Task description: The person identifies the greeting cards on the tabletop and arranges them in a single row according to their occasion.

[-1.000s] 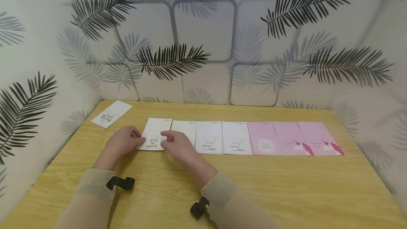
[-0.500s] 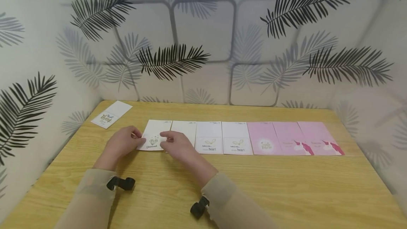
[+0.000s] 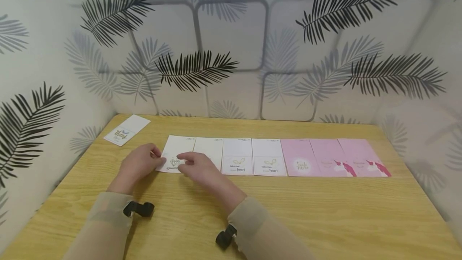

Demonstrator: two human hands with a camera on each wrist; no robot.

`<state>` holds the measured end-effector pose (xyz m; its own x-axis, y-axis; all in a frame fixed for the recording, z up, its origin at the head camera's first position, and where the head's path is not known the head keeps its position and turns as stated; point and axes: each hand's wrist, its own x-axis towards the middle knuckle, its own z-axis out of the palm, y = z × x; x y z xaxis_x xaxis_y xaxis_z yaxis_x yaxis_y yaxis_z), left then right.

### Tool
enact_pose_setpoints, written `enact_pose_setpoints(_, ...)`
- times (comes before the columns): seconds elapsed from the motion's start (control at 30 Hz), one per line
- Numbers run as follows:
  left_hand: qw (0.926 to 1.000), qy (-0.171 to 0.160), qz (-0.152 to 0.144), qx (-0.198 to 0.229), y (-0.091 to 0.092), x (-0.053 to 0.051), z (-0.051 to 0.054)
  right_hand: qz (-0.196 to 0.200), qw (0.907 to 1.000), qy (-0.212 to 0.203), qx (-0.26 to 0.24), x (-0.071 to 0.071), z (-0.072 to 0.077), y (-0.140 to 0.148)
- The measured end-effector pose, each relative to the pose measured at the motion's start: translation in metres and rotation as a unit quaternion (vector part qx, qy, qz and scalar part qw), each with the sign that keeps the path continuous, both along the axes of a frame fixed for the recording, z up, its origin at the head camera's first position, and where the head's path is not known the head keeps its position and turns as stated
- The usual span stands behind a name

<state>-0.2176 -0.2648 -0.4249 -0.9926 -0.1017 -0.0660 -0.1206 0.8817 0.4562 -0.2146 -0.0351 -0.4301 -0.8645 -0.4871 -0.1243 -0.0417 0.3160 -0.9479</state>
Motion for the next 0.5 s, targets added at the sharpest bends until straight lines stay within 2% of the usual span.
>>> enact_pose_setpoints(0.23,0.9998,-0.009,0.006,-0.018,0.0039,0.0002,0.0025,0.002,1.0,0.004,0.003,-0.0005,-0.0007,0.0001)
enact_pose_setpoints(0.5,0.9997,0.002,0.002,-0.026,0.0047,0.0029,0.0034,0.006,1.0,0.003,0.004,-0.0014,-0.0012,0.0005)
